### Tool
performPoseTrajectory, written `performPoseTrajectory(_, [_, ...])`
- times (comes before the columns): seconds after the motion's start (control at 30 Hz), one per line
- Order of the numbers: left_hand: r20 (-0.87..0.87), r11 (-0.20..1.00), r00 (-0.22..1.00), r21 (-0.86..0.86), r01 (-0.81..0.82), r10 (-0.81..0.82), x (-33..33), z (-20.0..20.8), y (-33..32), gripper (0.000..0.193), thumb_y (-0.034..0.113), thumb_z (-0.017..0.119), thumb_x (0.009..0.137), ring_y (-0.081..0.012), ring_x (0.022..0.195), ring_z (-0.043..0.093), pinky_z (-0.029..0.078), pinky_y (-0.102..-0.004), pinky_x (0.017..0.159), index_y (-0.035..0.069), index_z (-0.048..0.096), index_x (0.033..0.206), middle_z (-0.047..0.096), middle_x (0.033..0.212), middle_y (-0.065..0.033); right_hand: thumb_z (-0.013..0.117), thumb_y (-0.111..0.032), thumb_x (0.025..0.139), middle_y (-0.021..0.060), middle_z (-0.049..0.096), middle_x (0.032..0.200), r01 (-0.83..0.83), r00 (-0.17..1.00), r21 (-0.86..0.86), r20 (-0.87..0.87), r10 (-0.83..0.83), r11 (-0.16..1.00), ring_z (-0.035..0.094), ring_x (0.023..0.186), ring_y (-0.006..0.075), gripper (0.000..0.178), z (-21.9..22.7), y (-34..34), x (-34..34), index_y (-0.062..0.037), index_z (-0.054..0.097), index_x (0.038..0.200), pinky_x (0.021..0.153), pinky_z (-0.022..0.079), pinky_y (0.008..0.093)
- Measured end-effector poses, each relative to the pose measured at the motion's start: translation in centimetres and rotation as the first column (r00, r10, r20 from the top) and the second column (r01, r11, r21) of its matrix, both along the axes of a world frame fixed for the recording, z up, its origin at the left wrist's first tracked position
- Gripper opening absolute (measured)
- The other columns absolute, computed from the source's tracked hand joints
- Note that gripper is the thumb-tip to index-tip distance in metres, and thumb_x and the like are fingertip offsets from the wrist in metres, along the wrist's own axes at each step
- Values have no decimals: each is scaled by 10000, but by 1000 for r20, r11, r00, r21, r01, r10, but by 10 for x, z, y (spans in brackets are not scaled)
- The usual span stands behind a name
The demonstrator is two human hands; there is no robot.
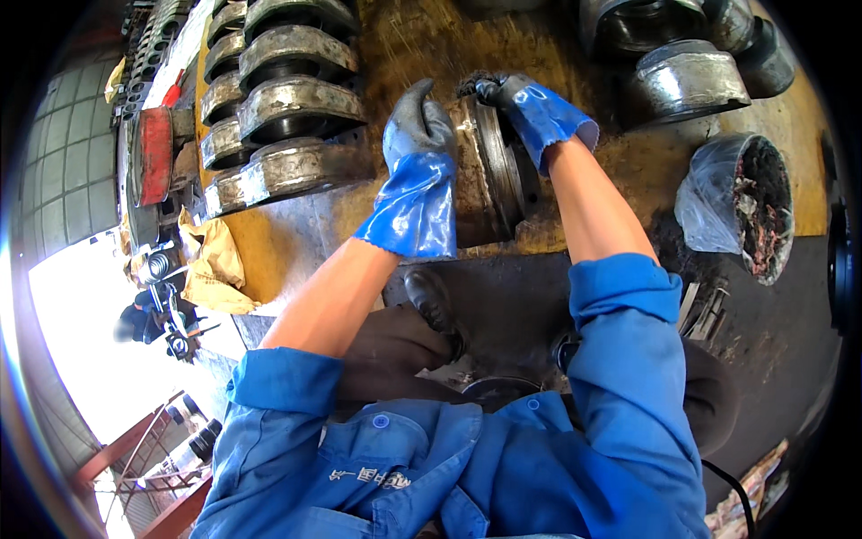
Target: The person sits on the floor and scrubs several cylindrical metal parts with a steel wool pad. They wipe each part thoroughly, then place it on a wooden workbench among other similar parts. The person also wipes the workbench surface and removes gloves at the end.
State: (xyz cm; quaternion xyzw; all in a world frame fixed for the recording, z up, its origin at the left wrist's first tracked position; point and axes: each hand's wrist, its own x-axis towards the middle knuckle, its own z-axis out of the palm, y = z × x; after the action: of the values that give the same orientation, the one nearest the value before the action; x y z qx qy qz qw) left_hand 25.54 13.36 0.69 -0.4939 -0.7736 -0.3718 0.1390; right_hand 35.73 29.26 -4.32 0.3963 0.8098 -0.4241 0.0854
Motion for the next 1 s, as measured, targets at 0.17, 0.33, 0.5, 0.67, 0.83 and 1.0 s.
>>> performPoseTrajectory(0.17, [416, 984, 900, -165, -64, 129, 15, 10, 0, 313, 119, 520, 960, -301, 1011, 705, 528, -357, 922, 21, 691, 1203, 727, 1096, -194, 625, -506, 923, 152, 727, 1091, 40, 991, 157, -131, -19, 987, 679, 1023, 381, 402, 49, -12, 17, -161, 743, 1092, 890, 546, 467])
performPoseTrajectory(0.33, [226, 987, 971, -153, -46, 80, 12, 2, 1, 318, 113, 522, 969, -315, 1017, 702, 530, -363, 918, 23, 672, 1235, 725, 1096, -198, 648, -437, 911, 147, 714, 1105, 45, 963, 481, -255, 90, 875, 677, 1035, 368, 345, 82, -52, 48, -132, 734, 1050, 882, 563, 453])
performPoseTrajectory(0.5, [262, 997, 965, -77, 1, 19, -19, -24, -1, 337, 111, 509, 970, -165, 710, 630, 513, -299, 678, -27, 647, 1244, 684, 824, -107, 673, -347, 870, 127, 714, 979, 2, 928, 593, -300, 218, 805, 668, 938, 346, 272, 86, -108, 72, -98, 690, 977, 789, 556, 448])
performPoseTrajectory(0.67, [505, 997, 863, -71, 3, 33, 14, 9, -5, 334, 181, 523, 982, -281, 744, 679, 531, -392, 706, -8, 654, 1224, 702, 856, -194, 734, -267, 807, 92, 624, 1339, 90, 988, 266, -145, -53, 960, 592, 1244, 282, 460, 97, -159, 115, -150, 663, 1246, 1023, 523, 426])
performPoseTrajectory(0.83, [470, 995, 881, -99, -5, 52, 4, -6, 1, 342, 178, 521, 978, -278, 771, 685, 537, -385, 719, -5, 652, 1236, 713, 879, -182, 765, -129, 726, 146, 701, 1171, 215, 903, 306, -424, -70, 928, 622, 1161, 354, 519, 22, -195, 152, -117, 673, 1236, 986, 523, 457])
performPoseTrajectory(1.0, [375, 991, 924, -133, -19, 68, 10, -5, -3, 345, 182, 535, 954, -323, 851, 704, 548, -400, 777, 2, 669, 1216, 726, 949, -211, 724, -168, 780, 175, 719, 1042, 490, 706, 292, -685, -178, 821, 672, 994, 389, 324, 28, -215, 153, -65, 734, 1087, 890, 542, 456])
